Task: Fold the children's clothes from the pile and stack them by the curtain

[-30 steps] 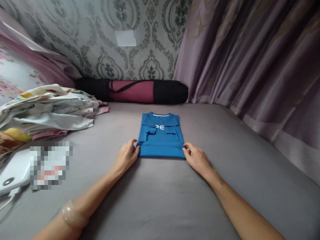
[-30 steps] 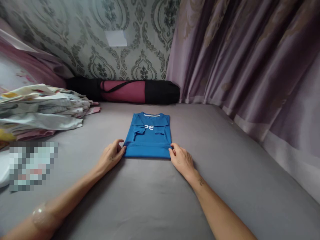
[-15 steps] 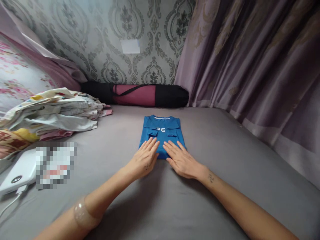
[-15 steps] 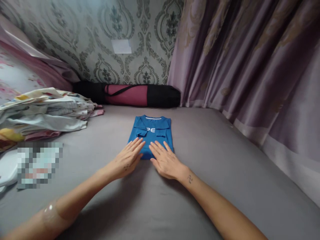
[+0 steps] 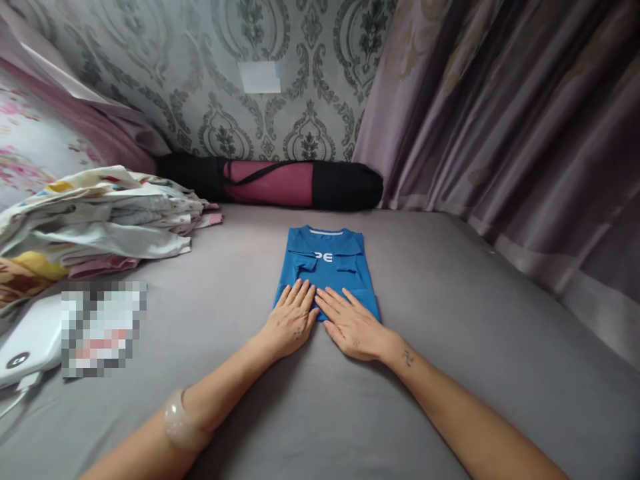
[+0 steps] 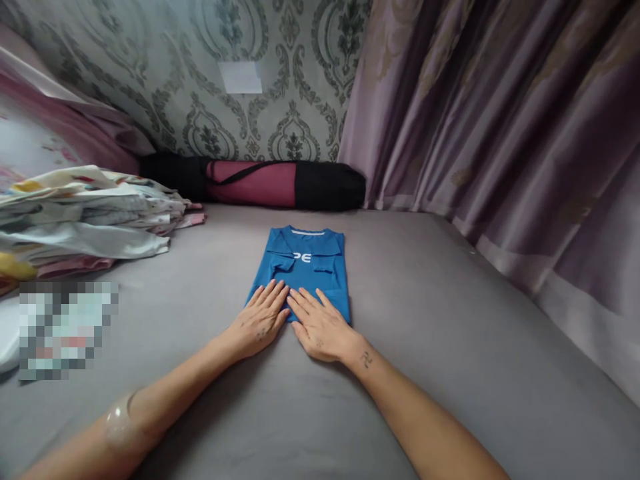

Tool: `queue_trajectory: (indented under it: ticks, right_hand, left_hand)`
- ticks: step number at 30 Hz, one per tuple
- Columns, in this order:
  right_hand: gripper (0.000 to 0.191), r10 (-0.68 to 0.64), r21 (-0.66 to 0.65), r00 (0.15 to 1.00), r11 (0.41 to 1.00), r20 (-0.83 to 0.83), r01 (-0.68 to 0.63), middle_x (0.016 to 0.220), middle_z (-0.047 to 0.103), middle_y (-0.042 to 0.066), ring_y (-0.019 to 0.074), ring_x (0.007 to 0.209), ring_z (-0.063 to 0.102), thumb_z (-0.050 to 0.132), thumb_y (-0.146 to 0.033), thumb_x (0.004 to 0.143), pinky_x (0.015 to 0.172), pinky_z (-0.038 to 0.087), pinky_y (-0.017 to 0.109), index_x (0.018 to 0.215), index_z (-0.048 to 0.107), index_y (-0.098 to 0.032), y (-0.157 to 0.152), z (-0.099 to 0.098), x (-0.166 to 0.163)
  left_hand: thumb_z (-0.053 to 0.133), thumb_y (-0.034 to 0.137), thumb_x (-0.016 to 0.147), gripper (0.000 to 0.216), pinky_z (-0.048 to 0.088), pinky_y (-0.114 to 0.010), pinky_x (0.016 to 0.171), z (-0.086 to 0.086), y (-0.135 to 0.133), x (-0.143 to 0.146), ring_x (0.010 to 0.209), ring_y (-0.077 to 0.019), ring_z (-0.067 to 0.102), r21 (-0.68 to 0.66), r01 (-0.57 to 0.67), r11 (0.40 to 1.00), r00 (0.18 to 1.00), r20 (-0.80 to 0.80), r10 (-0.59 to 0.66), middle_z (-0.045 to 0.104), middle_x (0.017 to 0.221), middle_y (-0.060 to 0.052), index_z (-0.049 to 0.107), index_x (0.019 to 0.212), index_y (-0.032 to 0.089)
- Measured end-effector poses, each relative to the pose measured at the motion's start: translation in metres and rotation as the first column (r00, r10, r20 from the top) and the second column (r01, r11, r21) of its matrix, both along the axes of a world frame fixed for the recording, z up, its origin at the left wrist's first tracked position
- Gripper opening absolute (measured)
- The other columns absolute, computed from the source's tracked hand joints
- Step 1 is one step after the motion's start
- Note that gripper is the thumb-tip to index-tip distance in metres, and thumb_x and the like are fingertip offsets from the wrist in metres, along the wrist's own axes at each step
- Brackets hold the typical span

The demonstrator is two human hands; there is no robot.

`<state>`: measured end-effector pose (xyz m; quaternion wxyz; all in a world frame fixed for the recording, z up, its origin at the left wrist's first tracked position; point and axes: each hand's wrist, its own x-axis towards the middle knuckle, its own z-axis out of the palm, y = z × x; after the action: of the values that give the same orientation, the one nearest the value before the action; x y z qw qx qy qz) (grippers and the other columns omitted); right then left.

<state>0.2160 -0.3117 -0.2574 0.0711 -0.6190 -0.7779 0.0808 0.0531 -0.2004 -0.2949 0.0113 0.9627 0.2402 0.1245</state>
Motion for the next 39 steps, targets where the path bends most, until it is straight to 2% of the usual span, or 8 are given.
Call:
queue_trajectory:
  ticks: [5, 8, 14, 18, 25, 31, 36, 39]
  right_hand:
    - [0.055, -0.018, 0.012, 1.000, 1.000, 0.006, 0.018, 0.156, 0.022, 0.008, 0.0210, 0.145, 0.014, 0.026, -0.033, 0.099, 0.119, 0.011, 0.048, 0.151, 0.024, -0.014, -0.002, 0.007, 0.000]
    - [0.054, -0.063, 0.049, 0.998, 0.997, 0.025, 0.062, 0.156, 0.021, 0.007, 0.0220, 0.145, 0.013, 0.026, -0.032, 0.099, 0.118, 0.010, 0.050, 0.150, 0.026, -0.014, -0.003, 0.009, 0.002]
    - [0.055, -0.093, 0.021, 0.995, 0.996, 0.042, 0.092, 0.156, 0.023, 0.006, 0.0220, 0.144, 0.017, 0.027, -0.031, 0.098, 0.118, 0.012, 0.050, 0.150, 0.025, -0.014, -0.002, 0.002, 0.009]
    - [0.055, -0.088, 0.030, 0.995, 0.996, 0.047, 0.086, 0.156, 0.023, 0.006, 0.0216, 0.144, 0.017, 0.026, -0.031, 0.098, 0.118, 0.013, 0.049, 0.150, 0.026, -0.015, -0.003, 0.001, 0.008]
    - [0.055, -0.175, 0.116, 0.980, 0.980, 0.092, 0.164, 0.156, 0.021, 0.008, 0.0221, 0.145, 0.015, 0.025, -0.031, 0.098, 0.118, 0.014, 0.048, 0.150, 0.027, -0.012, -0.005, 0.001, 0.015]
    - [0.055, -0.185, 0.085, 0.977, 0.981, 0.103, 0.177, 0.156, 0.024, 0.008, 0.0223, 0.144, 0.017, 0.026, -0.032, 0.098, 0.118, 0.018, 0.046, 0.149, 0.030, -0.011, -0.005, -0.008, 0.018]
    - [0.055, -0.181, 0.070, 0.981, 0.982, 0.062, 0.177, 0.156, 0.022, 0.008, 0.0201, 0.145, 0.015, 0.023, -0.033, 0.099, 0.119, 0.016, 0.045, 0.150, 0.027, -0.011, -0.006, -0.002, 0.021]
    - [0.057, -0.260, 0.084, 0.965, 0.963, 0.030, 0.257, 0.157, 0.016, 0.008, 0.0189, 0.145, 0.011, 0.020, -0.034, 0.099, 0.119, 0.013, 0.044, 0.151, 0.021, -0.010, -0.005, -0.001, 0.028]
  left_hand:
    - [0.024, 0.038, 0.100, 0.053, 0.026, -0.049, 0.115, 0.010, -0.001, -0.002, 0.143, -0.0271, 0.024, -0.008, 0.002, 1.000, 1.000, 0.020, -0.002, 0.037, 0.150, -0.015, 0.041, 0.141, 0.010]
    - [0.026, 0.039, 0.100, 0.053, 0.023, -0.048, 0.116, 0.014, 0.002, -0.004, 0.144, -0.0267, 0.020, 0.032, -0.034, 0.999, 0.997, 0.065, 0.032, 0.034, 0.151, -0.015, 0.039, 0.143, 0.009]
    - [0.029, 0.045, 0.098, 0.057, 0.028, -0.046, 0.114, 0.005, 0.009, -0.007, 0.141, -0.0294, 0.028, 0.034, -0.058, 0.998, 0.998, -0.016, 0.059, 0.038, 0.149, -0.017, 0.041, 0.141, 0.008]
    - [0.028, 0.045, 0.099, 0.059, 0.028, -0.046, 0.114, 0.005, 0.009, -0.007, 0.141, -0.0304, 0.027, 0.013, -0.072, 0.997, 0.995, -0.061, 0.073, 0.035, 0.150, -0.018, 0.039, 0.141, 0.006]
    - [0.026, 0.040, 0.099, 0.057, 0.021, -0.046, 0.117, 0.012, 0.010, -0.009, 0.144, -0.0282, 0.020, 0.045, -0.116, 0.992, 0.993, 0.022, 0.115, 0.030, 0.153, -0.018, 0.035, 0.143, 0.005]
    - [0.028, 0.043, 0.099, 0.060, 0.026, -0.045, 0.115, 0.008, 0.010, -0.008, 0.142, -0.0291, 0.025, -0.016, -0.155, 0.988, 0.985, -0.085, 0.153, 0.033, 0.151, -0.018, 0.036, 0.143, 0.004]
    - [0.027, 0.041, 0.099, 0.059, 0.024, -0.046, 0.116, 0.013, 0.010, -0.009, 0.142, -0.0284, 0.024, -0.010, -0.162, 0.987, 0.986, -0.037, 0.162, 0.032, 0.151, -0.018, 0.035, 0.143, 0.004]
    - [0.024, 0.041, 0.099, 0.059, 0.021, -0.047, 0.117, 0.015, 0.011, -0.010, 0.143, -0.0276, 0.022, 0.016, -0.184, 0.983, 0.983, 0.005, 0.184, 0.030, 0.152, -0.018, 0.032, 0.145, 0.005]
